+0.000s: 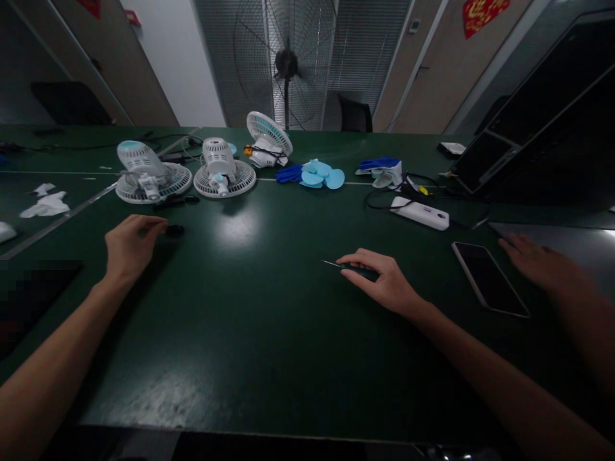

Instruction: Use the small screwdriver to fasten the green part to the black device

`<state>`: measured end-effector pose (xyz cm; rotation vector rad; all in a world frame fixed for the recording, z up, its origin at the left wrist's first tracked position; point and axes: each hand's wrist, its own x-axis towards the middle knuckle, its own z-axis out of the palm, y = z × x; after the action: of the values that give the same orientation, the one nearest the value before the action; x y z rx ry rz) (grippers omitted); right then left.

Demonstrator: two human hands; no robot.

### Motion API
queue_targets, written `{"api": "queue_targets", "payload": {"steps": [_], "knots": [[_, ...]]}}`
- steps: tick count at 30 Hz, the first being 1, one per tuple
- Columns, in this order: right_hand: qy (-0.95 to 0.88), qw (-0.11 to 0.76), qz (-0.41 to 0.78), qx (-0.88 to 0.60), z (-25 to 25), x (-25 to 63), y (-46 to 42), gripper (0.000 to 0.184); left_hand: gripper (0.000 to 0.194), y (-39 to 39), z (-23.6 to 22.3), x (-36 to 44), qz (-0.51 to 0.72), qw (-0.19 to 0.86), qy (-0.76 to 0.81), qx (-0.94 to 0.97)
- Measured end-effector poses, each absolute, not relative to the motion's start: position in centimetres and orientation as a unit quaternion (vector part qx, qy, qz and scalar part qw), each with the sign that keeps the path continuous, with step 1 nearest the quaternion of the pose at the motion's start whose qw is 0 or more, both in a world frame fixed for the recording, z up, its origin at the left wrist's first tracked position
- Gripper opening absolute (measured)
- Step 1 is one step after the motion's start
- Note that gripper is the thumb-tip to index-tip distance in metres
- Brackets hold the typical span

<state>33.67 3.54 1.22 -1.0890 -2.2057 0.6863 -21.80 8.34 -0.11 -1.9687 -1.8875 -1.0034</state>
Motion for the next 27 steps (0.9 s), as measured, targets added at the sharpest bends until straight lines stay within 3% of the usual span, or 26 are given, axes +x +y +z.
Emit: {"api": "queue_targets", "payload": {"steps": [18,27], "knots": [[-0.828,0.284,0.260,-0.407,1.2,33.7,3.5,0.025,0.042,8.5,-0.4,-21.9,-0.355,0.047,-0.687,-0.632],[-0.827,0.277,0.266,-0.410,1.3,33.8,3.5,0.027,0.048,9.3,-1.2,-23.3,-0.351,-0.072,-0.699,-0.618]]}}
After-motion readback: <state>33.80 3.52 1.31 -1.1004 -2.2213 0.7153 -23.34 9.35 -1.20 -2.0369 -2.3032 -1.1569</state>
